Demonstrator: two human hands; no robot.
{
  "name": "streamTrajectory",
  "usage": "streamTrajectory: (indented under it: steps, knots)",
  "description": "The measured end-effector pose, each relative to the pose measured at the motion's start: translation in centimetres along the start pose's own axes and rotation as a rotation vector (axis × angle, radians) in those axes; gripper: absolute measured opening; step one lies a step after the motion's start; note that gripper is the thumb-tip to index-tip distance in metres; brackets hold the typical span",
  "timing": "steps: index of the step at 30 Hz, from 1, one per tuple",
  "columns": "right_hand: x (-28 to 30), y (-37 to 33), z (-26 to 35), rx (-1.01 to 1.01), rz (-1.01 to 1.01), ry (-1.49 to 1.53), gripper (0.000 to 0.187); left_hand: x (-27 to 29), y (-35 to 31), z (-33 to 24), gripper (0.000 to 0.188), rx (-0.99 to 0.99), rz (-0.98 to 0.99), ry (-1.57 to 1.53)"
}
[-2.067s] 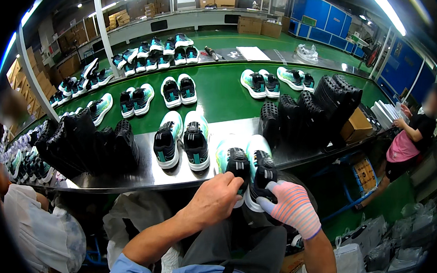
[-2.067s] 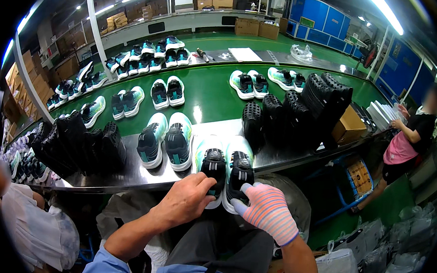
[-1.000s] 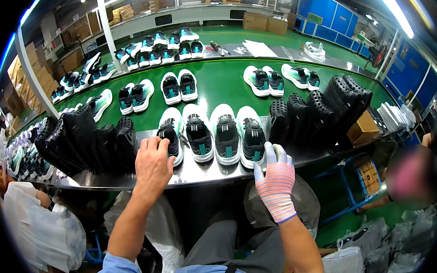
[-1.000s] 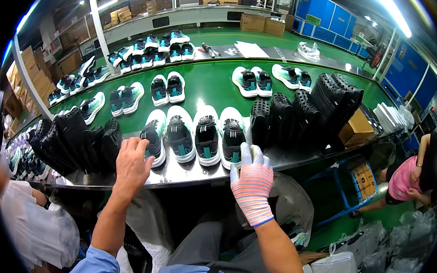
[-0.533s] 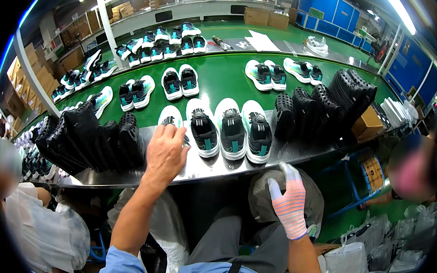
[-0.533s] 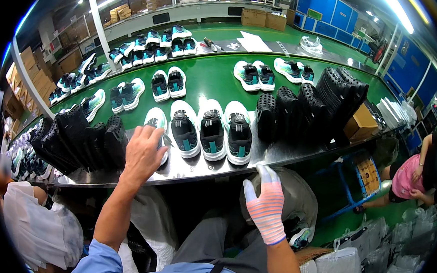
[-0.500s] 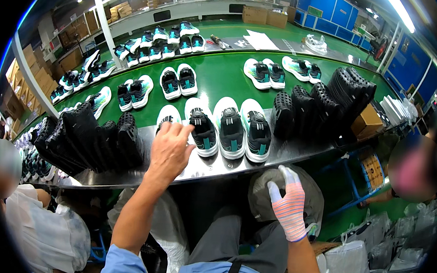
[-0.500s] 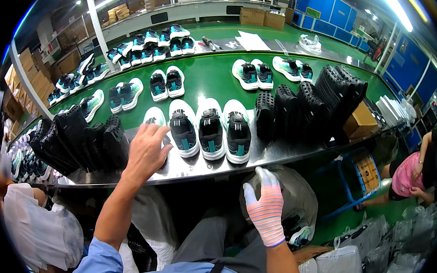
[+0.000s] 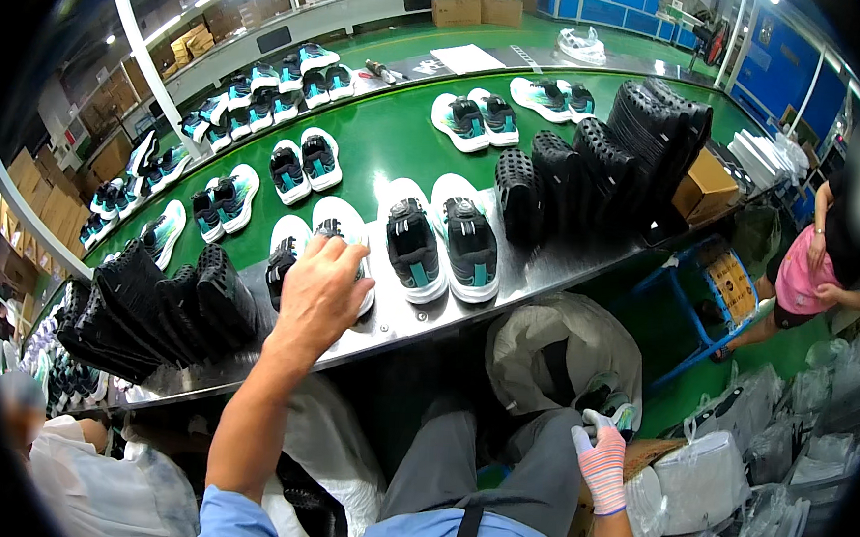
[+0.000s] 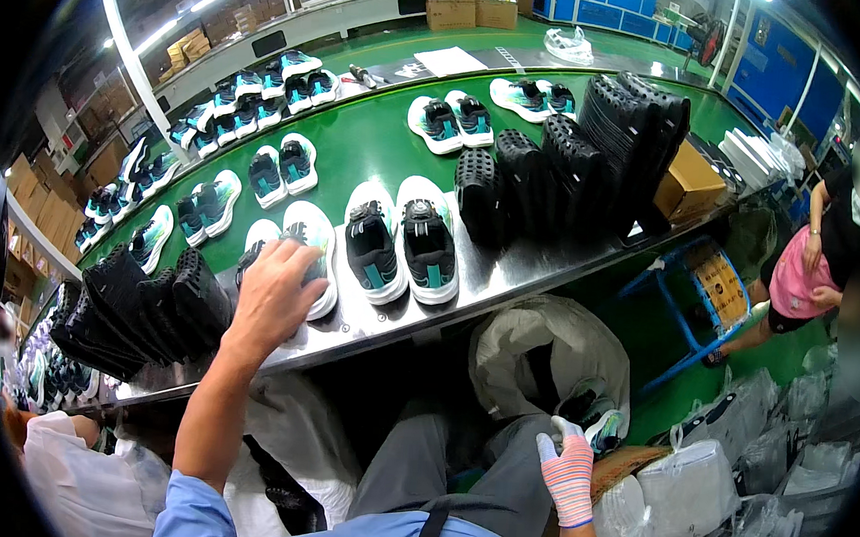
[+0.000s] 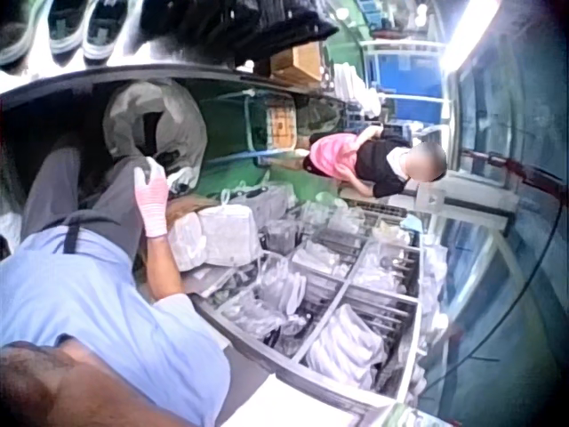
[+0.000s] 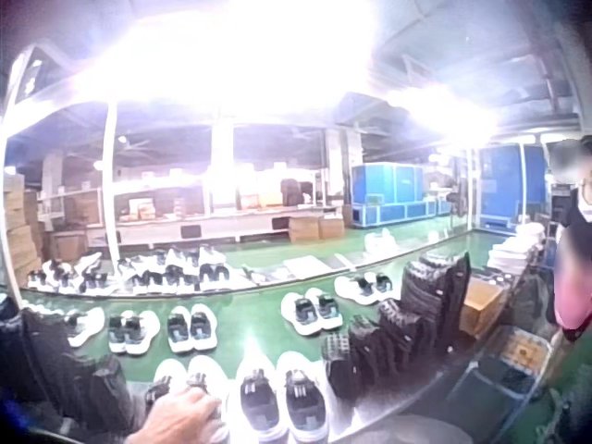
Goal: The person picks up pairs of shoes from a large bag and places them onto a moving conveyor belt in a factory setting.
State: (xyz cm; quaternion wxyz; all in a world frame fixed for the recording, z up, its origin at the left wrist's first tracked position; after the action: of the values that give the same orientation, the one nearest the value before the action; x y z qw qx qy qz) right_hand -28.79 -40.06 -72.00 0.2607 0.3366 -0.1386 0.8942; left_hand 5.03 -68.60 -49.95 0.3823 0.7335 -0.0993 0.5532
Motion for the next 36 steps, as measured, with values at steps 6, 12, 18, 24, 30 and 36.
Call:
streamTrajectory:
  steps: [6,12,18,24,30,36]
  knots:
    - [-1.8,-2.0,0.2,0.025,0.002,0.103,0.039,-5.4,3.7,-2.7,0.045,-0.06,0.142,-0.111]
    - [-0.3,-2.7,-2.2,0.012,-0.064,-0.013,0.04,-6.8,5.3,-6.2,0.057,-0.072,0.07,0.067]
    - [0.3,-5.8,-6.9,-0.295,-0.047,0.163,0.043,-7.6,7.4,-9.8,0.044,-0.146,0.012,0.093]
    - [-0.8,-9.9,-13.4,-0.451,-0.042,0.104,0.044,-8.0,8.5,-10.2,0.034,-0.152,0.052,0.083]
    - [-3.7,-9.5,-19.6,-0.562,-0.151,0.227,0.04,-7.4,5.9,-17.1,0.03,-0.365,-0.074,-0.091]
    - [-11.7,-7.6,-32.8,-1.134,-0.402,1.048,0.046,-17.4,8.4,-26.7,0.057,-0.618,0.128,-0.208]
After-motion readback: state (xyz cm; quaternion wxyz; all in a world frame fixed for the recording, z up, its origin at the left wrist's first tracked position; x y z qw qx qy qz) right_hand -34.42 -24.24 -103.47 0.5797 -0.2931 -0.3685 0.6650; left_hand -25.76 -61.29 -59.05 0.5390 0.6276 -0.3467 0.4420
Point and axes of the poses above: each hand's wrist, its own y-axis towards the middle knuckle, its own x-axis out of the back of the hand, z = x × y, the point moved 9 cm from there along y, towards the middle knuckle, and after that the axes turned 2 degrees about -x, right-handed, at the moved point
